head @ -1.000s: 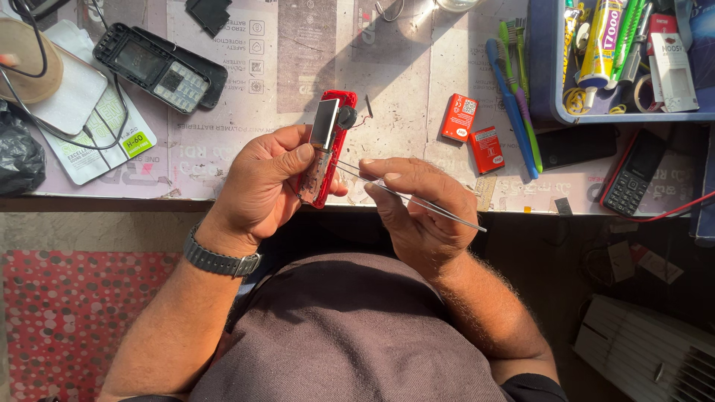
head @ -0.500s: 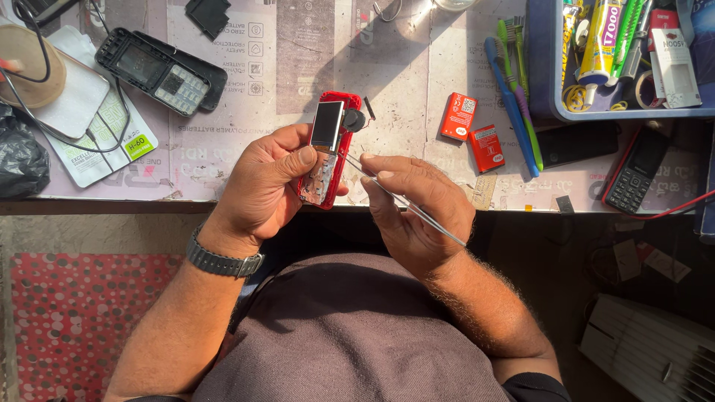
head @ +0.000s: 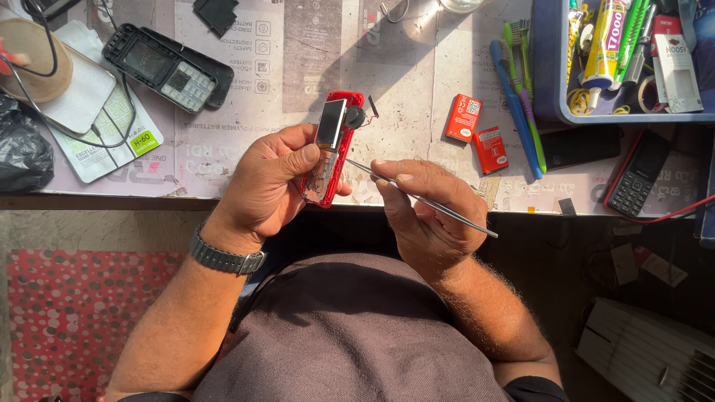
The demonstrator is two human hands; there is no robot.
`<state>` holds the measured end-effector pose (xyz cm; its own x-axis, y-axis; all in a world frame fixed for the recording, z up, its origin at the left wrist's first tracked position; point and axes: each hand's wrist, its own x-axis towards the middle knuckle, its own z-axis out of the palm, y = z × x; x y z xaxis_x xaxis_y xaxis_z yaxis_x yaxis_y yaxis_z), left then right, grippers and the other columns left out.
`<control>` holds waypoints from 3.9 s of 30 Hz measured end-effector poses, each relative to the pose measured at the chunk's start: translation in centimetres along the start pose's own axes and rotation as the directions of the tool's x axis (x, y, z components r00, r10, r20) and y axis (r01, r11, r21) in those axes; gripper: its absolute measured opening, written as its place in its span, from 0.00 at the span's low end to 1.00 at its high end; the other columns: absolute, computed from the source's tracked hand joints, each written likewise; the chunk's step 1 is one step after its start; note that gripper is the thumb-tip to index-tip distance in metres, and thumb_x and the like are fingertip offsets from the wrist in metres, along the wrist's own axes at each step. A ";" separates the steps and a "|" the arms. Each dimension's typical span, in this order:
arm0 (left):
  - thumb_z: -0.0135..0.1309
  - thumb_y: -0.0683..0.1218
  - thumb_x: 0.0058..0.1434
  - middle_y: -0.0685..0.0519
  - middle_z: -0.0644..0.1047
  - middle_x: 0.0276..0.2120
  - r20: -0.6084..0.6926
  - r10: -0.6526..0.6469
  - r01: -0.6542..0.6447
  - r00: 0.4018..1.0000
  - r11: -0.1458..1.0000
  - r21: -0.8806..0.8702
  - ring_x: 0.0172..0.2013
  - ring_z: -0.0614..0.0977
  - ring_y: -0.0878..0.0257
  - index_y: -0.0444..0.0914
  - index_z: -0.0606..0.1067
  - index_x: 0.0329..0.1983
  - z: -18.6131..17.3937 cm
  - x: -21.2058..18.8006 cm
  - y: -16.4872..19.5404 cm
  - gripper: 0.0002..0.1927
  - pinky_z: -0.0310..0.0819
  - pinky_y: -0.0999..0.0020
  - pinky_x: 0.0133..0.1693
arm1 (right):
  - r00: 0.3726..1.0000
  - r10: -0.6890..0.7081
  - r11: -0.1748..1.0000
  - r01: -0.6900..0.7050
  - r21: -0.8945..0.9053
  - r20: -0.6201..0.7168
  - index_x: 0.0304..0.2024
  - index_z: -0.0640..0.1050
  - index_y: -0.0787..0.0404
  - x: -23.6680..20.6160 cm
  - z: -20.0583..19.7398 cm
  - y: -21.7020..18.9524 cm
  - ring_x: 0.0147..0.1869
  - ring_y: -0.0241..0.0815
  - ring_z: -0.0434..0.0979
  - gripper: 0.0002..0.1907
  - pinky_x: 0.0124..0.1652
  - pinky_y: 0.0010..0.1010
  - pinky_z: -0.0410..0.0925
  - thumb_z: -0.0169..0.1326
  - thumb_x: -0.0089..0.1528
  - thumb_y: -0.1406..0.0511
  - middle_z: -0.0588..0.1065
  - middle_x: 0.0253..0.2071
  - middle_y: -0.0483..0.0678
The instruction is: The person holds a red mobile phone with its back cover removed and uses tweezers to manipulate small internal components near the keypad and screen. The person repeatedly adjusts and repositions parts inside the phone while keeping the device steady with the other hand.
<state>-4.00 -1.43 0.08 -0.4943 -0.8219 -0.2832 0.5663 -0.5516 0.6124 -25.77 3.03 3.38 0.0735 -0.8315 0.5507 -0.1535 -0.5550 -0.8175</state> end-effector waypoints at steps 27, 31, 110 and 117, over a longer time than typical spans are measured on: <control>0.49 0.41 0.72 0.44 0.81 0.41 -0.014 0.047 -0.046 0.999 0.998 0.030 0.39 0.86 0.58 0.27 0.69 0.61 0.3 0.1 -0.1 0.17 0.87 0.59 0.45 | 0.999 0.050 0.996 -0.050 0.079 0.000 0.54 0.72 0.61 -0.9 -0.5 0.7 0.57 0.45 0.82 0.15 0.55 0.33 0.79 0.59 0.68 0.76 0.79 0.53 0.59; 0.50 0.41 0.72 0.44 0.81 0.41 -0.009 0.050 -0.050 0.999 0.997 0.061 0.39 0.86 0.57 0.27 0.69 0.62 0.4 0.2 -0.1 0.18 0.86 0.61 0.43 | 0.999 0.046 0.998 -0.047 0.052 0.018 0.55 0.71 0.61 -0.8 -0.6 0.6 0.57 0.45 0.83 0.16 0.54 0.33 0.79 0.59 0.68 0.76 0.79 0.53 0.58; 0.49 0.38 0.70 0.44 0.81 0.45 0.007 0.182 -0.163 0.983 0.864 0.476 0.45 0.85 0.65 0.28 0.66 0.63 2.3 -1.0 -1.4 0.20 0.85 0.70 0.48 | 0.612 0.759 0.498 -0.767 0.405 0.225 0.44 0.76 0.70 -0.7 1.3 2.4 0.19 0.27 0.67 0.10 0.18 0.20 0.62 0.59 0.63 0.69 0.75 0.27 0.46; 0.50 0.37 0.70 0.43 0.81 0.44 -0.013 0.162 -0.142 0.987 0.900 0.412 0.43 0.85 0.65 0.26 0.67 0.62 2.3 -1.1 -1.2 0.19 0.86 0.70 0.46 | 0.620 0.743 0.480 -0.756 0.444 0.253 0.45 0.76 0.71 -0.7 1.2 2.5 0.19 0.26 0.66 0.11 0.18 0.20 0.63 0.59 0.64 0.69 0.75 0.27 0.46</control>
<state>-5.62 0.47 1.34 -0.3871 -0.9022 -0.1900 0.3080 -0.3208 0.8957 -24.99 2.19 0.80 0.1807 -0.9340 -0.3083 0.3082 0.3514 -0.8840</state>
